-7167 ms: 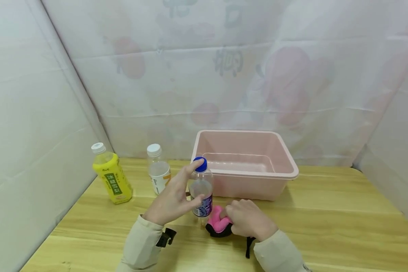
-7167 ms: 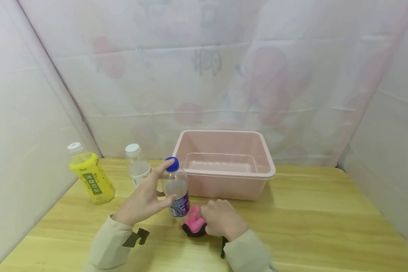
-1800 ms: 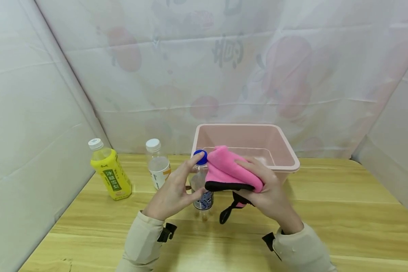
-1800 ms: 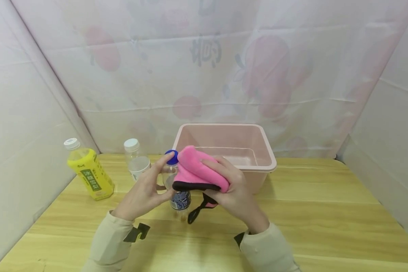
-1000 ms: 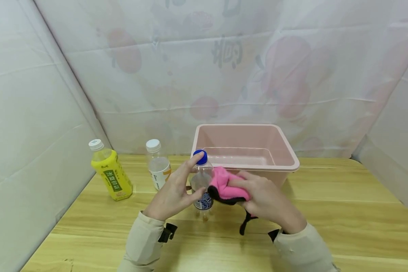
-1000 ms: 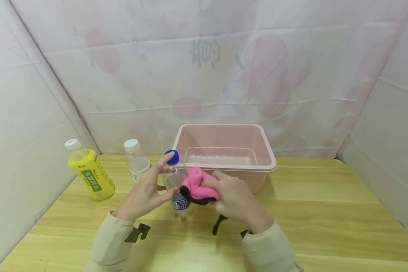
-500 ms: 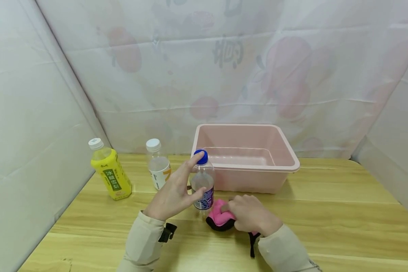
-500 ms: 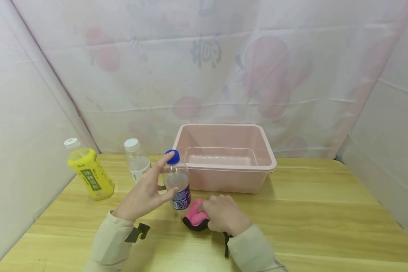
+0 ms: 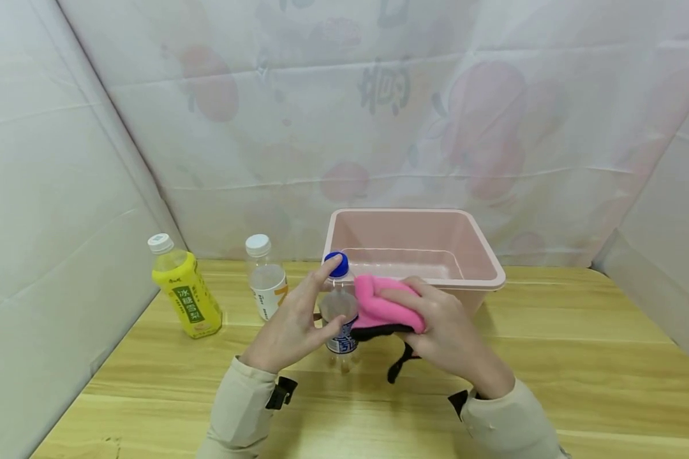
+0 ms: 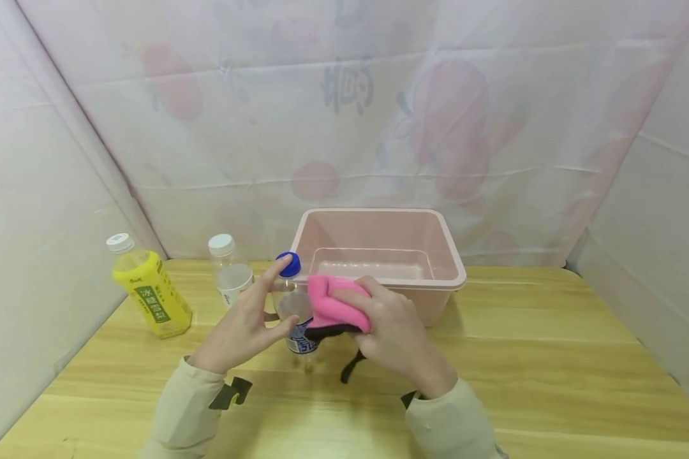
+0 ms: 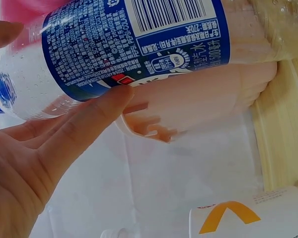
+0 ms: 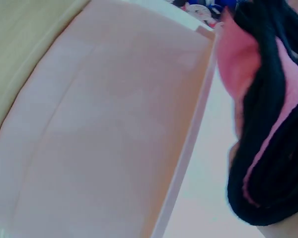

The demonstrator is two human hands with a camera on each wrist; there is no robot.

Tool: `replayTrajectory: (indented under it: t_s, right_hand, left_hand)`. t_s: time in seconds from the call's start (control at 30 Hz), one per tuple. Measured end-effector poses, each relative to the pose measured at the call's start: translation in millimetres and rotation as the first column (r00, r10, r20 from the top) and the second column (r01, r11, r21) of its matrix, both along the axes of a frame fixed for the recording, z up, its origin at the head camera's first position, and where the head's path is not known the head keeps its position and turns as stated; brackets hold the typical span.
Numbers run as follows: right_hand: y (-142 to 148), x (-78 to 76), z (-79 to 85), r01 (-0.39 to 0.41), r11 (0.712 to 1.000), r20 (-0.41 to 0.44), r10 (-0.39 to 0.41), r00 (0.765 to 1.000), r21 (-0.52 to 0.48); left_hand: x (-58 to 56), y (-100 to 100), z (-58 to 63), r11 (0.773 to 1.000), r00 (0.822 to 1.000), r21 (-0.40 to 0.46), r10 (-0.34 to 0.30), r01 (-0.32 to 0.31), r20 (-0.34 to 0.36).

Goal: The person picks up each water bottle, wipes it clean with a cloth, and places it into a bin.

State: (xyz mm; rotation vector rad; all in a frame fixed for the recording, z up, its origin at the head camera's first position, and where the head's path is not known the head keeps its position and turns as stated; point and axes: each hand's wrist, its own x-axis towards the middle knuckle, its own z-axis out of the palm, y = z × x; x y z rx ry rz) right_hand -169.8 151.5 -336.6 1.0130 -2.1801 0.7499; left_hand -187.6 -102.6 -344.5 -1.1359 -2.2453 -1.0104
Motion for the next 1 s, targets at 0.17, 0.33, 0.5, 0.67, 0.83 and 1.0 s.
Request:
replayTrajectory:
  t_s: [0.17, 0.33, 0.5, 0.67, 0.83, 1.0]
  right_hand:
    - [-7, 2.5, 5.0, -0.121, 0.951, 0.017, 0.132, 0.991, -0.284]
    - [-11, 3.7, 4.6, -0.218, 0.877, 0.025, 0.252, 0.967, -0.429]
    - [-13, 2.2, 4.2, -0.23, 0.872, 0.013, 0.26, 0.965, -0.432]
    - [-9, 0.3, 5.2, -0.201, 0.919, 0.016, 0.219, 0.975, -0.34]
    - [2, 1.1, 6.4, -0.069, 0.991, 0.086, 0.079, 0.993, -0.11]
    - [8, 0.5, -0.2, -0.011, 0.973, 0.275, -0.054, 0.96, 0.232]
  left_hand:
    - [0.0, 2, 0.2, 1.0, 1.0, -0.005, -0.017, 0.017, -0.007]
    - [0.5, 4, -0.3, 1.0, 1.0, -0.002, -0.023, 0.023, 0.008]
    - [0.3, 4, 0.1, 1.0, 1.0, 0.0, -0.02, 0.02, 0.009]
    - [-1.0, 4, 0.0, 1.0, 1.0, 0.005, -0.025, 0.025, 0.006]
    - [-1.9, 4, 0.2, 1.0, 1.0, 0.004, -0.023, 0.023, -0.016]
    - [-0.9, 5, -0.5, 1.0, 0.999, -0.003, -0.003, 0.003, -0.032]
